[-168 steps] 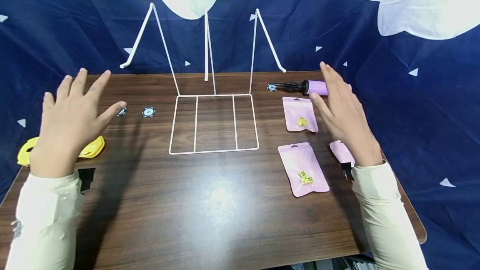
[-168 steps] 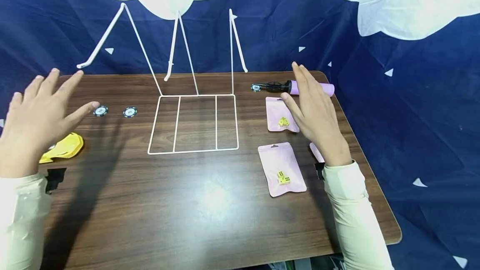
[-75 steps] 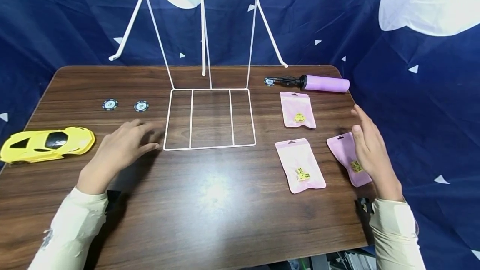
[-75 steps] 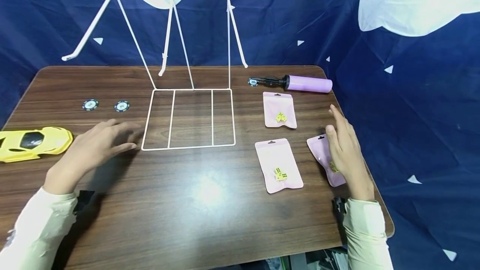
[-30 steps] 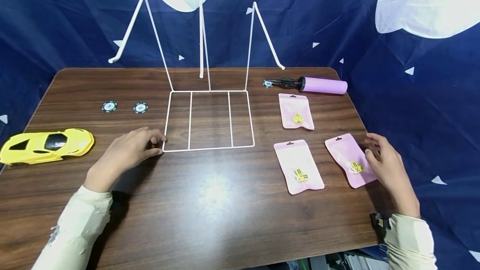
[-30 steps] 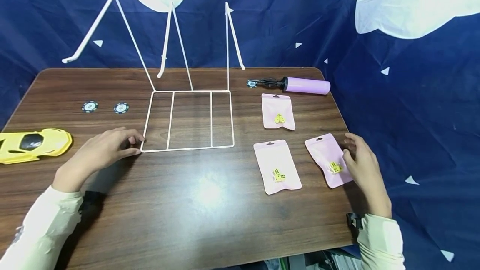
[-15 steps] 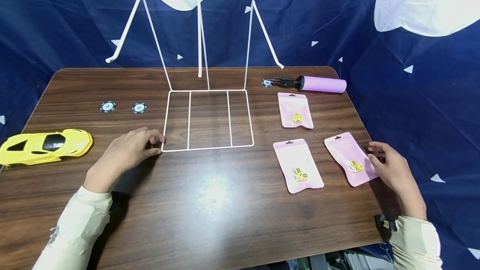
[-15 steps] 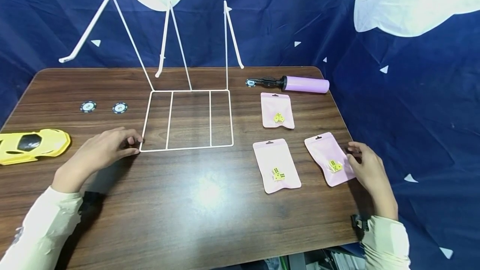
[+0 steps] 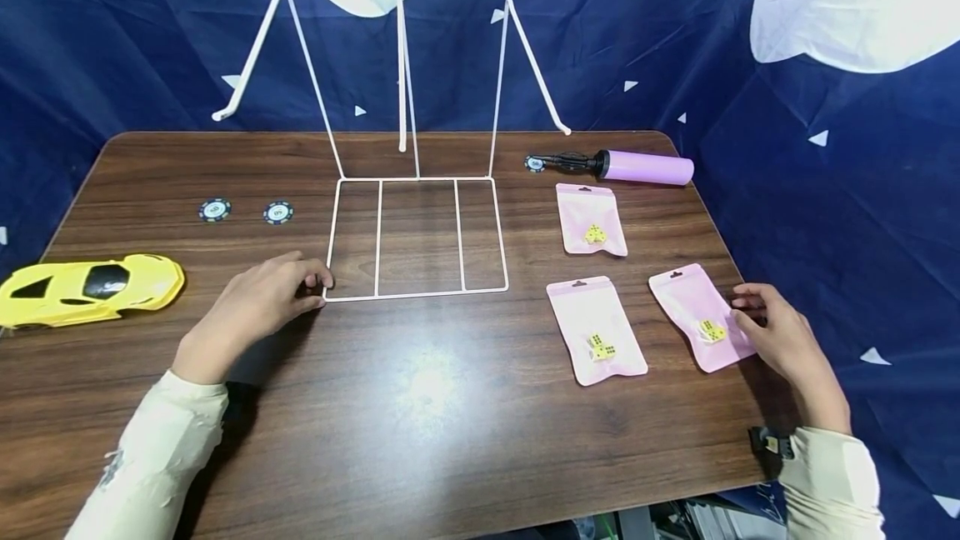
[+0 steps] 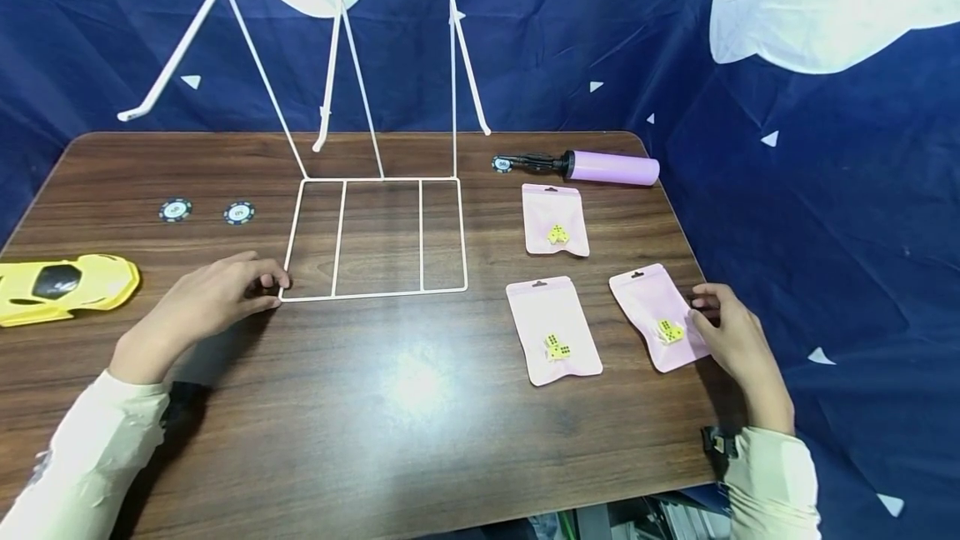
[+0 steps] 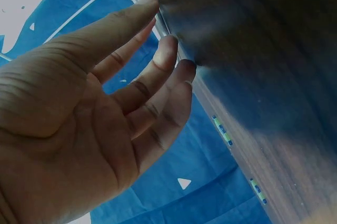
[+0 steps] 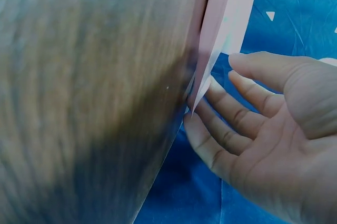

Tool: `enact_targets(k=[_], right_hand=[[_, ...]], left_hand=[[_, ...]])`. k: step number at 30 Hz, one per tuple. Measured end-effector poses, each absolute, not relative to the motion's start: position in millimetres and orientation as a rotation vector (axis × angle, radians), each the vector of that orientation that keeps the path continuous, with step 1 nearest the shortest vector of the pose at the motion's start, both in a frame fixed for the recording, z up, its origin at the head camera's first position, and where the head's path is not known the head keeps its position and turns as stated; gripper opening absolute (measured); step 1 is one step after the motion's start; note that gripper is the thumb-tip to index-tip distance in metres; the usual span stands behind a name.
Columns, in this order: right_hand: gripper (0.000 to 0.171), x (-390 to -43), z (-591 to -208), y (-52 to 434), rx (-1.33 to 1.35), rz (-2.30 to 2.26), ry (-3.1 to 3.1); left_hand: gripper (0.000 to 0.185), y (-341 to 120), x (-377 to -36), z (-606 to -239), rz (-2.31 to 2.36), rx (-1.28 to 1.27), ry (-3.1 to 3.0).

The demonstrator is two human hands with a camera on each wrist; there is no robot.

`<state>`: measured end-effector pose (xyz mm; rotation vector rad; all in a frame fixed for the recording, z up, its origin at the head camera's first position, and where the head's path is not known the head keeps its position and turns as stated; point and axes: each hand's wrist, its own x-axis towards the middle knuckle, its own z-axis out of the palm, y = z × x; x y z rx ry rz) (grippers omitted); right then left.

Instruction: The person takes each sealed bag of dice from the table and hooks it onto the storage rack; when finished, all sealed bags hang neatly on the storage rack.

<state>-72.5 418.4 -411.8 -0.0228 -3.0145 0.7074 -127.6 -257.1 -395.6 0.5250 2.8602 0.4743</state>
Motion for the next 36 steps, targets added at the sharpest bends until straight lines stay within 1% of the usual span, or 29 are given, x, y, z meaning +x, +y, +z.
enact_targets(k=[6, 16, 27, 36], right_hand=[[0.03, -75, -412, 419, -0.012, 0.707, -3.042], [0.024, -80, -413, 422, -0.054, 0.701, -3.092], [0.017, -83, -412, 421, -0.042, 0.732, -3.127], [0.017, -83, -411, 418, -0.097, 0.767, -3.128]], left_hand=[[0.019, -255, -126, -396, 0.475, 0.558, 2.89], [0.018, -254, -125, -396, 0.481, 0.536, 2.873], [0.017, -256, -125, -396, 0.497, 0.546, 2.886], [0.016, -255, -125, -397, 0.5, 0.534, 2.875]])
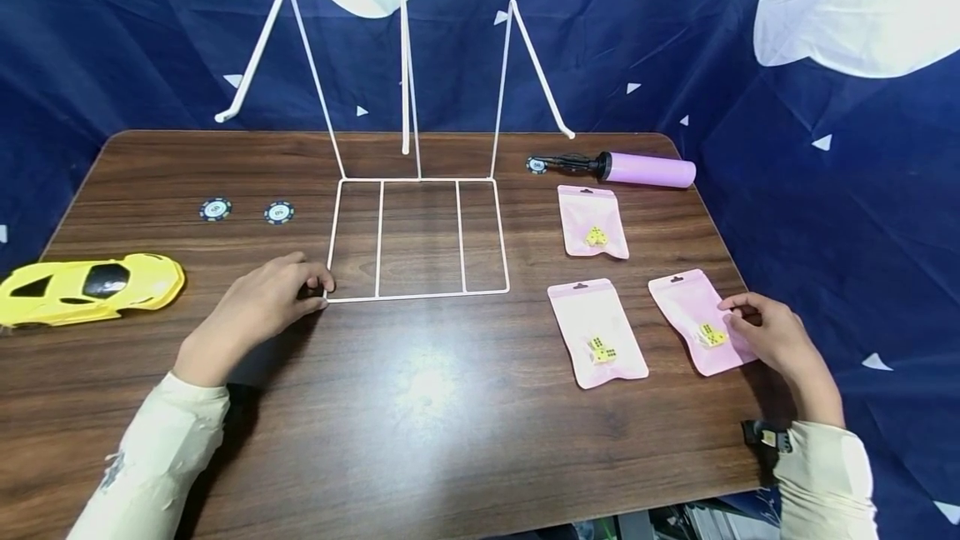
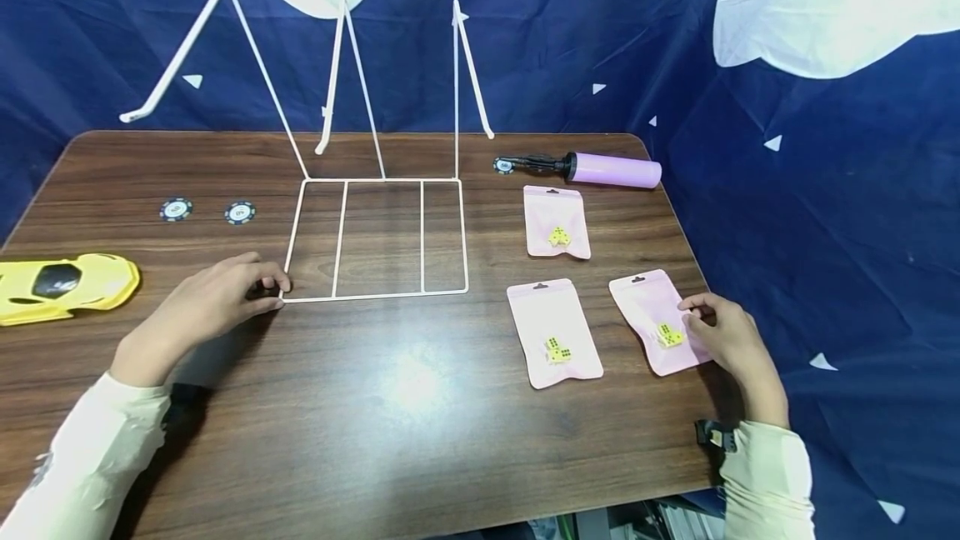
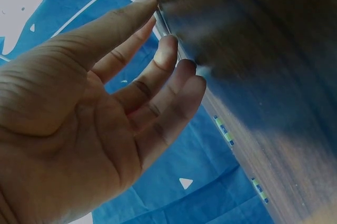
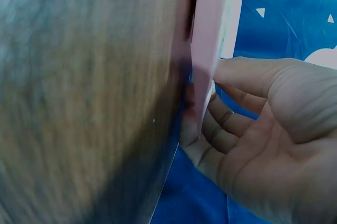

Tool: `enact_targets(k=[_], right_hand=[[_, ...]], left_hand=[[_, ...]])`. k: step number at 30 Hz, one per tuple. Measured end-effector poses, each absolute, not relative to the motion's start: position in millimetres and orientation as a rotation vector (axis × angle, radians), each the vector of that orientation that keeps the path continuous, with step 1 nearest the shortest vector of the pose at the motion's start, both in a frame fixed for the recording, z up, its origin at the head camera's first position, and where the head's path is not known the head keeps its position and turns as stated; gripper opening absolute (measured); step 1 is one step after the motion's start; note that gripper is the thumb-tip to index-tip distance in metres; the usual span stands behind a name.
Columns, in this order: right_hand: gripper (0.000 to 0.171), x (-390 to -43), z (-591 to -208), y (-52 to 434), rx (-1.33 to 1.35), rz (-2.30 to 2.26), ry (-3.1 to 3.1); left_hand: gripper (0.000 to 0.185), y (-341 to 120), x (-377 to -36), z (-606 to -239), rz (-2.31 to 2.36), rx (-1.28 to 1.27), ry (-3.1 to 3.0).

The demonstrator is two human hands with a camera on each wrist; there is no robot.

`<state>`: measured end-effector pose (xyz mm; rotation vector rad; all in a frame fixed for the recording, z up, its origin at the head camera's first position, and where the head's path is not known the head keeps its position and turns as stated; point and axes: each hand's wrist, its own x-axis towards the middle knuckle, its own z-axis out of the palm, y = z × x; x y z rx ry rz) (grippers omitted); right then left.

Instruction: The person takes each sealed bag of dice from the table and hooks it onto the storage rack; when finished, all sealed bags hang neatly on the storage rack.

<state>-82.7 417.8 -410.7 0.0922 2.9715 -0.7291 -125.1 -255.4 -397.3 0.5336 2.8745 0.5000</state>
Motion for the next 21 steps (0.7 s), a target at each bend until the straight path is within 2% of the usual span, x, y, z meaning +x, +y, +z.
enact_targets(k=[21], right_hand=[[0.019, -76, -406, 408, 0.187, -0.799, 3.183]], left_hand=[[0.017, -256, -125, -400, 0.515, 0.551, 2.87]])
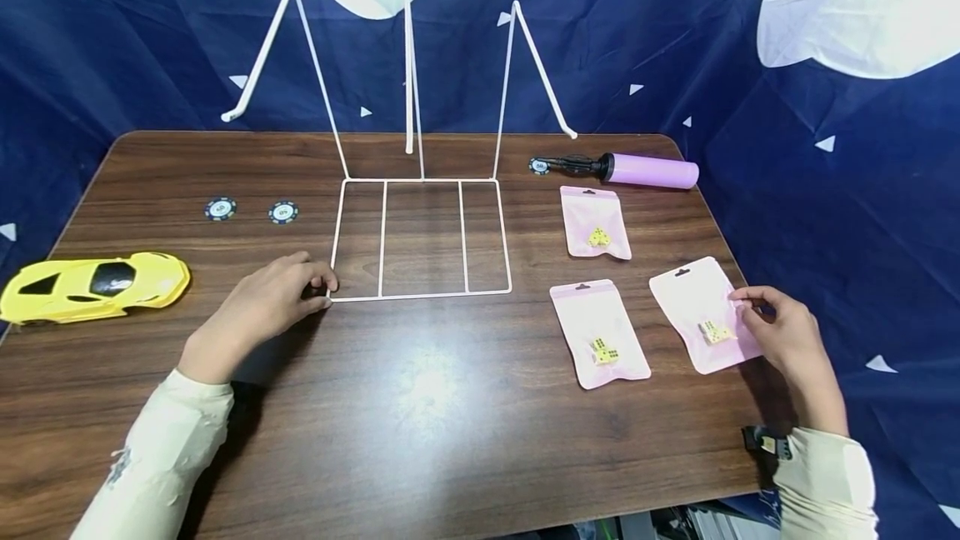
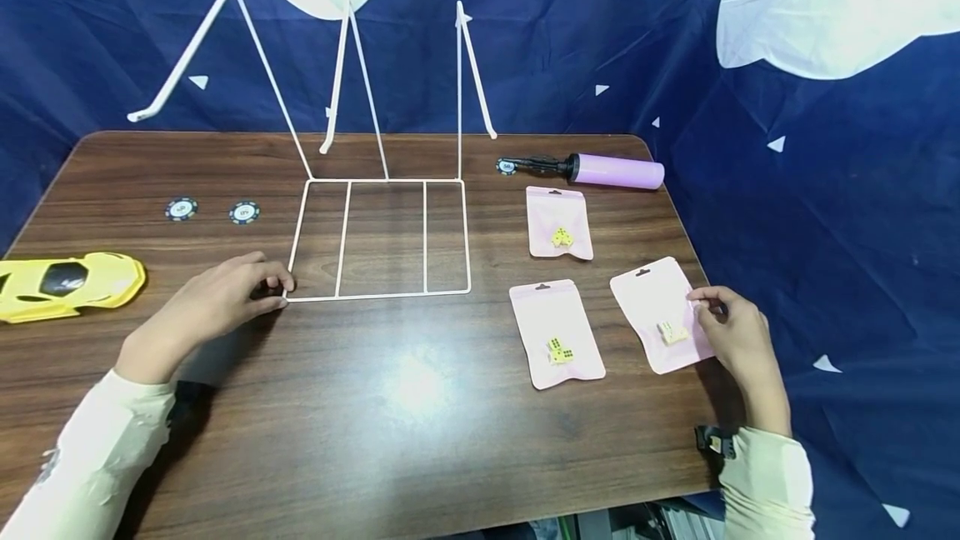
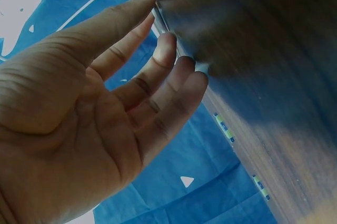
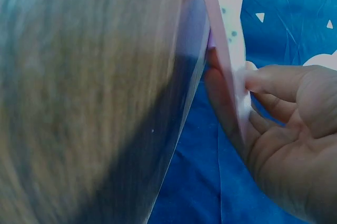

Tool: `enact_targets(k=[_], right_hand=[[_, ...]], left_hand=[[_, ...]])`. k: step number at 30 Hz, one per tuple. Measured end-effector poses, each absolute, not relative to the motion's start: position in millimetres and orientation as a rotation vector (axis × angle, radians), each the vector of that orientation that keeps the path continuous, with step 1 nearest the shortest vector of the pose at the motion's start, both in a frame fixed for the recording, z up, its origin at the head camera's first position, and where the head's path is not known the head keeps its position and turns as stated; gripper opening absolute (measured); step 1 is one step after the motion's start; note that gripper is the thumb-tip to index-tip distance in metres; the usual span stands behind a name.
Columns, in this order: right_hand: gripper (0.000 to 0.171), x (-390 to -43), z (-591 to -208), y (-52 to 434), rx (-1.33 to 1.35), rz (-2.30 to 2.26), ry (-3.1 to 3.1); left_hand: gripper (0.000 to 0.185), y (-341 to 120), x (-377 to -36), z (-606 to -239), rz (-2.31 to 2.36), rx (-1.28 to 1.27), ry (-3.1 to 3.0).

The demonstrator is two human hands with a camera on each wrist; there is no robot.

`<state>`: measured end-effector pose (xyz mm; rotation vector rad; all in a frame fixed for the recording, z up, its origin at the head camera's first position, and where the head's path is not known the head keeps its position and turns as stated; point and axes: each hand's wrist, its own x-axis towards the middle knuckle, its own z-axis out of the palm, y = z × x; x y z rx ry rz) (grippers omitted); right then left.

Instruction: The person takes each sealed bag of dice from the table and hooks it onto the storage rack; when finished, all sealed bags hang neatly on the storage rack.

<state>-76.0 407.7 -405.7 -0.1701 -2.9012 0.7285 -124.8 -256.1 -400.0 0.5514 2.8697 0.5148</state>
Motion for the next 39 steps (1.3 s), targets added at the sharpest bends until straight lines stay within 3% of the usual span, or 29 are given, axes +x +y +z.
enact_targets(k=[25, 36, 39], right_hand=[[0.025, -83, -385, 363, -0.301, 1.044, -2.503], [0.02, -91, -380, 348, -0.263, 1.177, -2.296], [0.026, -92, -377, 341, -0.241, 1.242, -2.244]], left_hand=[[0.018, -258, -123, -399, 0.535, 0.608, 2.881], [0.018, -258, -123, -399, 0.537, 0.603, 2.886], [0.018, -259, -123, -399, 0.535, 0.61, 2.888]])
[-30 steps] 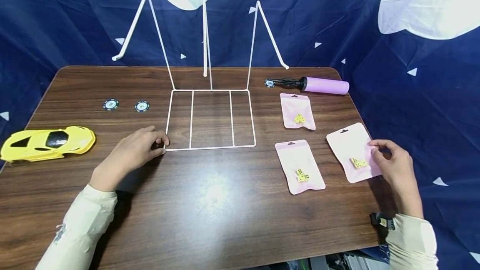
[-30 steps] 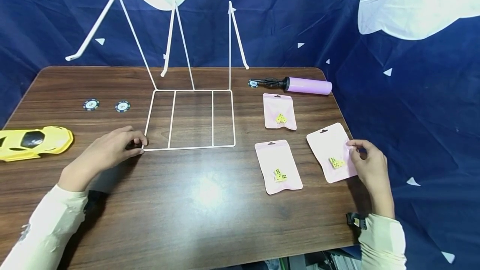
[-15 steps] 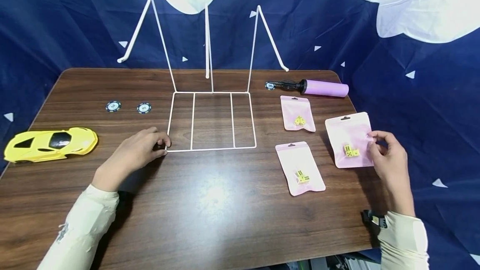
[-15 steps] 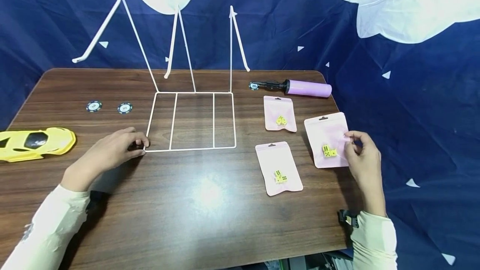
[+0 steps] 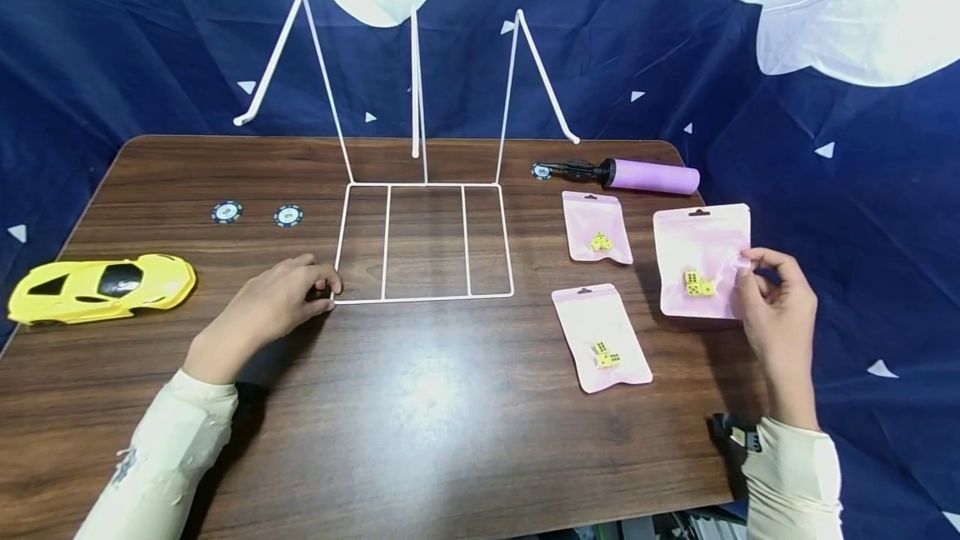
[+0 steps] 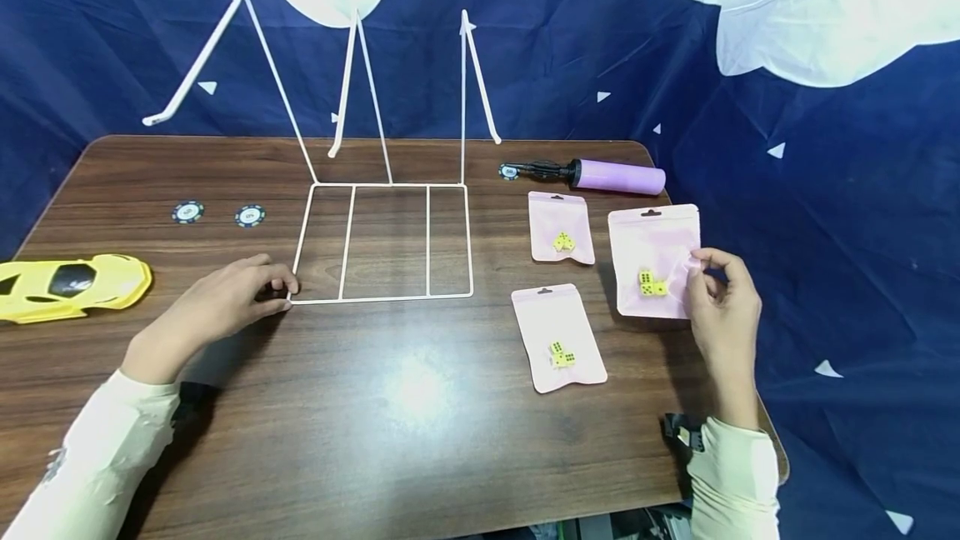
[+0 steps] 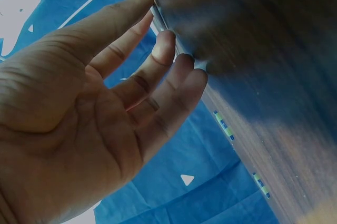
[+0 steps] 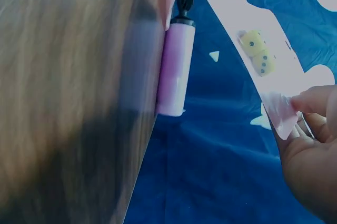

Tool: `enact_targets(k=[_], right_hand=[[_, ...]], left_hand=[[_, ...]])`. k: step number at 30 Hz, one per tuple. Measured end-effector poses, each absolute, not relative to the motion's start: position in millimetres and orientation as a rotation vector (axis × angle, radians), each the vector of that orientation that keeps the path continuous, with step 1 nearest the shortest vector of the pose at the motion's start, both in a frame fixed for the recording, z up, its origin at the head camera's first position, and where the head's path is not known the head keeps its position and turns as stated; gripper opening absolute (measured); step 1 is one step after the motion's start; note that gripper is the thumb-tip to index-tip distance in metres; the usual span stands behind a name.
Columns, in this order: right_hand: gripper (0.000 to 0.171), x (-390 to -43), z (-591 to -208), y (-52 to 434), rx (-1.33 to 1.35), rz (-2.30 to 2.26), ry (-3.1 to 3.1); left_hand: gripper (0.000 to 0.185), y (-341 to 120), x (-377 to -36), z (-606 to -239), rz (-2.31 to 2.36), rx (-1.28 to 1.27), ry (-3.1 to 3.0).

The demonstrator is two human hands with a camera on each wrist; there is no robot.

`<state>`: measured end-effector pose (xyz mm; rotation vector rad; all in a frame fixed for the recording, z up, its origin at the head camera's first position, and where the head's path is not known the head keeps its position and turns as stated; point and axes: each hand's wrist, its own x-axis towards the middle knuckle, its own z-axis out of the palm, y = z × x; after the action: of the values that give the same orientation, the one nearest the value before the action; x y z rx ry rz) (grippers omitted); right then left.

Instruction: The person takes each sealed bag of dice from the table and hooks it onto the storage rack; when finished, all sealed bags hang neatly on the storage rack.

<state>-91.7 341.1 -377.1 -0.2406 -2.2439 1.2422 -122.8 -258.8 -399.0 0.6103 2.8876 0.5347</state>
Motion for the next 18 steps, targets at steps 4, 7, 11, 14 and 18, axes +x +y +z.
enact_targets(k=[4, 7, 11, 14, 18], right_hand=[[0.027, -94, -373, 331, -0.235, 1.271, -2.222], [0.021, -97, -369, 320, -0.214, 1.277, -2.208], [0.023, -100, -361, 303, -0.157, 1.335, -2.136], [0.025, -103, -358, 293, -0.112, 1.426, -2.052], [0.026, -105, -358, 284, -0.054, 1.599, -1.894]], left_hand=[[0.018, -259, -123, -399, 0.534, 0.611, 2.889], [0.018, -259, -123, -399, 0.532, 0.604, 2.887], [0.018, -260, -123, -398, 0.532, 0.596, 2.886], [0.018, -260, -123, -399, 0.533, 0.6, 2.888], [0.018, -259, -123, -399, 0.535, 0.609, 2.888]])
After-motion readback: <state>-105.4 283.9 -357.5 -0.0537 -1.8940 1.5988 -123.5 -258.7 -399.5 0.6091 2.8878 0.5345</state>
